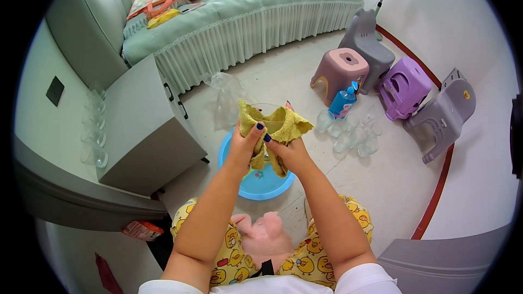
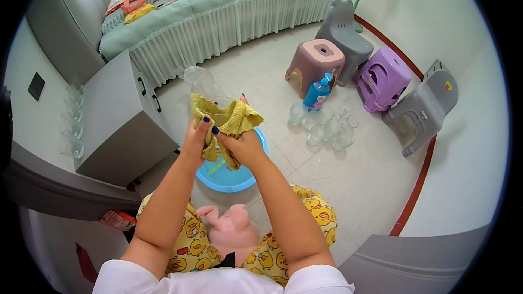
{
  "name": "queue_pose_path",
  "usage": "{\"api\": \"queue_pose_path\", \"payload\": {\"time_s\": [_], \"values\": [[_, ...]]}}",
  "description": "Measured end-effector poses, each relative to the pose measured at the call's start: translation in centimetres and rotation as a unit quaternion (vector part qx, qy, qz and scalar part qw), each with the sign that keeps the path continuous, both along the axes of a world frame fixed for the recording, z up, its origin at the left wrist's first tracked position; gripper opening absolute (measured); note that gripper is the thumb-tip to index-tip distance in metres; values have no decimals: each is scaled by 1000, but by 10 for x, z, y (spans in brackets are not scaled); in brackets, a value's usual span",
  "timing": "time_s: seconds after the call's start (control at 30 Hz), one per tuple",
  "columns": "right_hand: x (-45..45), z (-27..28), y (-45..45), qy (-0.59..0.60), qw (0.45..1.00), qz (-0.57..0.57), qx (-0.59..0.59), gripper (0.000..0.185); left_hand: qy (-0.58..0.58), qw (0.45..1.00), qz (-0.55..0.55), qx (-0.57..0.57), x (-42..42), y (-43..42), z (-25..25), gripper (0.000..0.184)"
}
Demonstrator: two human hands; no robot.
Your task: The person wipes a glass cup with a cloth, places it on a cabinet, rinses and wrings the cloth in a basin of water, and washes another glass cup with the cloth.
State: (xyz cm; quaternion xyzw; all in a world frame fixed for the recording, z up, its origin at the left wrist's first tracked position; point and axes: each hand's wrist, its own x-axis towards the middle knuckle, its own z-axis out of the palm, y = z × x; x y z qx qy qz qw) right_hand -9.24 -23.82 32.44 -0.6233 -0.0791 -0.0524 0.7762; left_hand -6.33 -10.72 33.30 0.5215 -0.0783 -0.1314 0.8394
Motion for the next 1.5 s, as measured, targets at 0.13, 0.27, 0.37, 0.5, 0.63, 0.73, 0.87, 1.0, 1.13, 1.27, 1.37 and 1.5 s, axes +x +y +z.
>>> {"api": "queue_pose_path", "payload": {"time_s": [0.13, 0.27, 0.37, 0.5, 0.63, 0.73, 0.87, 1.0, 1.13, 1.27, 1.37, 1.5], "values": [[-2, 15, 5, -31, 995, -71, -64, 93, 3, 995, 35, -92, -1, -12, -11, 57], [3, 4, 10, -138, 951, -248, -122, 91, -12, 994, 70, -87, -1, -24, -13, 55], [4, 6, 5, -225, 908, -248, -252, 81, 53, 989, 79, -111, 1, -26, -14, 54], [1, -2, 19, -265, 885, -189, -332, 61, 101, 978, 104, -148, 3, -17, -4, 51], [0, -8, 25, -260, 876, -182, -363, 51, 60, 981, 144, -112, 5, -16, -9, 48], [-1, -5, 25, -247, 877, -186, -367, 51, 40, 982, 149, -111, 7, -15, -19, 46], [-5, 3, 27, -230, 879, -203, -364, 54, -5, 989, 119, -83, 5, -16, -14, 49], [-3, 1, 31, -200, 908, -221, -294, 61, -53, 985, 154, -63, -3, -25, -13, 48], [-1, -1, 31, -123, 975, -177, -52, 71, -126, 977, 171, -20, -13, -29, -11, 51], [-1, 2, 29, -56, 975, -168, 132, 67, -193, 962, 195, 3, -17, -33, -12, 56], [-1, -1, 23, -19, 964, -127, 234, 65, -189, 966, 170, -41, -17, -34, -20, 56], [1, -10, 21, -21, 962, -126, 243, 64, -184, 965, 185, 15, -15, -33, -27, 47]]}}
